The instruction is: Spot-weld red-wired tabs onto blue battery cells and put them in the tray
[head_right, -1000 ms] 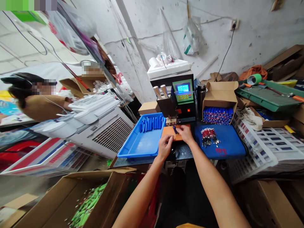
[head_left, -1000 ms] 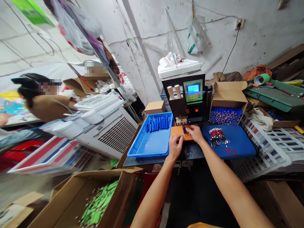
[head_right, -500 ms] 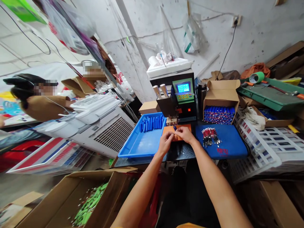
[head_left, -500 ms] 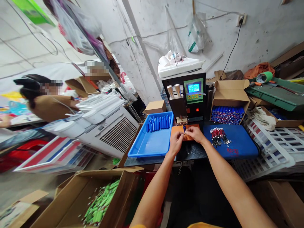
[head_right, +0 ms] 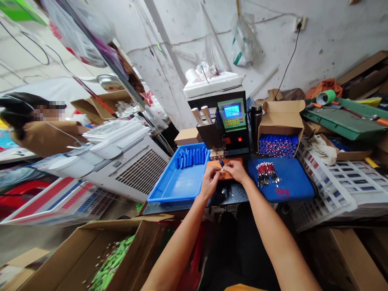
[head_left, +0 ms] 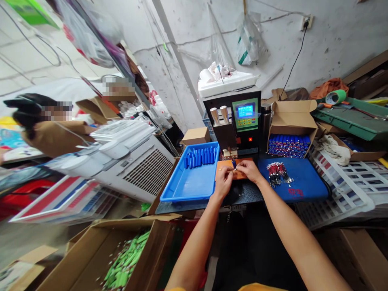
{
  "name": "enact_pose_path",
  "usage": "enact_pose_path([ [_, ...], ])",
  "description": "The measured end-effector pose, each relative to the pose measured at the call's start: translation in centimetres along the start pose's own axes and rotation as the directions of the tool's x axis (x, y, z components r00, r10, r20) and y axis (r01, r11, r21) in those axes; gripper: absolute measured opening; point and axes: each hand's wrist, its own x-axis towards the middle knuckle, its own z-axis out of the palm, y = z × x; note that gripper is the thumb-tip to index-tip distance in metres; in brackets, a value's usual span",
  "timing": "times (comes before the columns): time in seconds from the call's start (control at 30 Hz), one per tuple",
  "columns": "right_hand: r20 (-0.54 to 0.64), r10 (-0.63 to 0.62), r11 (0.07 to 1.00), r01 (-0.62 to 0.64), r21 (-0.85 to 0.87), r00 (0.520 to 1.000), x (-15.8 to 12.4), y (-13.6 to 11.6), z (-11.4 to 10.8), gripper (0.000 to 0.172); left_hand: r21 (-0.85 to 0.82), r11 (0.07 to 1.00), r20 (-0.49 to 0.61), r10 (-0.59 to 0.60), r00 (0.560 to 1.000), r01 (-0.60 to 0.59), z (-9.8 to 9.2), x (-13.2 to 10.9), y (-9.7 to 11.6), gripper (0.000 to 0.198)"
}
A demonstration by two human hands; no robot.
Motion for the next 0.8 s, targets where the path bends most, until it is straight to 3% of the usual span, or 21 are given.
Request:
enact_pose_path([
  [0.07,-0.011,0.064,0.994,-0.063,0.084,0.998,-0.1,-0.2,-0.1,0.023,0.061,0.996,-0.009,0.065,0.998,-0.065,0.0,-0.1,-0.1,0.019],
  [0.23,-0.031,0.117,0.971,-0.107,0.215,0.993,-0.2,-0.6,-0.3,0.026,0.143,0.981,0.208,0.098,0.973,-0.130,0.2,0.6,-0.6,0.046],
  [0.3,-0.035,0.128,0.966,-0.116,0.232,0.991,-0.2,-0.5,-0.4,0.028,0.145,0.980,0.231,0.098,0.968,-0.134,0.3,1.0,-0.8,0.048],
  [0.47,-0.045,0.150,0.946,-0.130,0.299,0.988,0.1,0.0,-0.6,0.030,0.042,0.998,0.142,0.034,0.989,-0.040,0.8,0.9,-1.0,0.041],
  [0.63,-0.069,0.167,0.936,-0.137,0.324,0.984,0.3,0.0,-0.4,0.032,-0.107,0.988,0.058,-0.106,0.993,0.112,1.0,0.9,-0.3,0.033],
  [0.8,-0.090,0.155,0.945,-0.121,0.304,0.984,0.3,0.0,-0.2,0.033,-0.091,0.986,0.036,-0.138,0.990,0.140,0.6,1.7,0.4,0.024],
])
